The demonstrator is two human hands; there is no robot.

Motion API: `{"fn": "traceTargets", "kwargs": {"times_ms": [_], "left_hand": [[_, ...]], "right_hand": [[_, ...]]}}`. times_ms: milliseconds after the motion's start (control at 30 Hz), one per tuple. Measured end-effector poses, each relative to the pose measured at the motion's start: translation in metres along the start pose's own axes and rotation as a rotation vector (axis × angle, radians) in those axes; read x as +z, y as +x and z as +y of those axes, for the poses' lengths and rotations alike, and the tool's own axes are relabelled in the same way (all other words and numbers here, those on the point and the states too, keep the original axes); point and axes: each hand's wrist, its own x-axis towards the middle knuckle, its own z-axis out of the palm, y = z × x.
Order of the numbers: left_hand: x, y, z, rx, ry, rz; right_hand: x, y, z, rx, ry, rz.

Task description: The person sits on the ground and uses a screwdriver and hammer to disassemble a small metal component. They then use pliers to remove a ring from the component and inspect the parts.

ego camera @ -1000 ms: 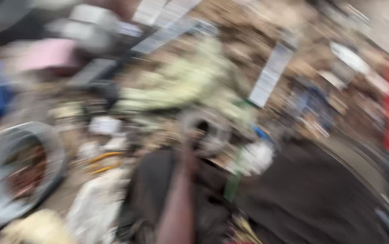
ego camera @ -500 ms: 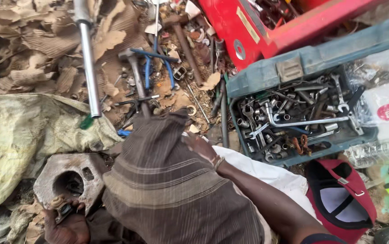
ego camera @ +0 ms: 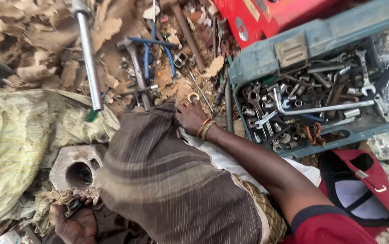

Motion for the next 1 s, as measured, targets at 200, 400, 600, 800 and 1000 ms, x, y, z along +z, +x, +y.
{"fn": "traceTargets", "kwargs": {"times_ms": [200, 400, 600, 800, 1000], "left_hand": [[-0.001, 0.01, -0.009, -0.011, -0.029, -0.001], [0.017, 0.006, -0.016, 0.024, 0.061, 0.073], [0.121, -0.004, -0.051, -0.353, 0.445, -0.109], [0.148, 0.01, -0.177, -0.632, 0.354, -0.604], [0.126, 0.052, -0.258, -0.78, 0.181, -0.733]], "right_hand": [[0.019, 0.013, 0.036, -0.111, -0.074, -0.132], [-0.093, 0.061, 0.091, 0.019, 0.494, 0.171], [-0.279, 0.013, 0.03, -0.158, 1.71, 0.291], [-0.307, 0.013, -0.026, -0.108, 2.04, -0.086], [-0.317, 0.024, -0.059, -0.21, 1.786, -0.042]]}}
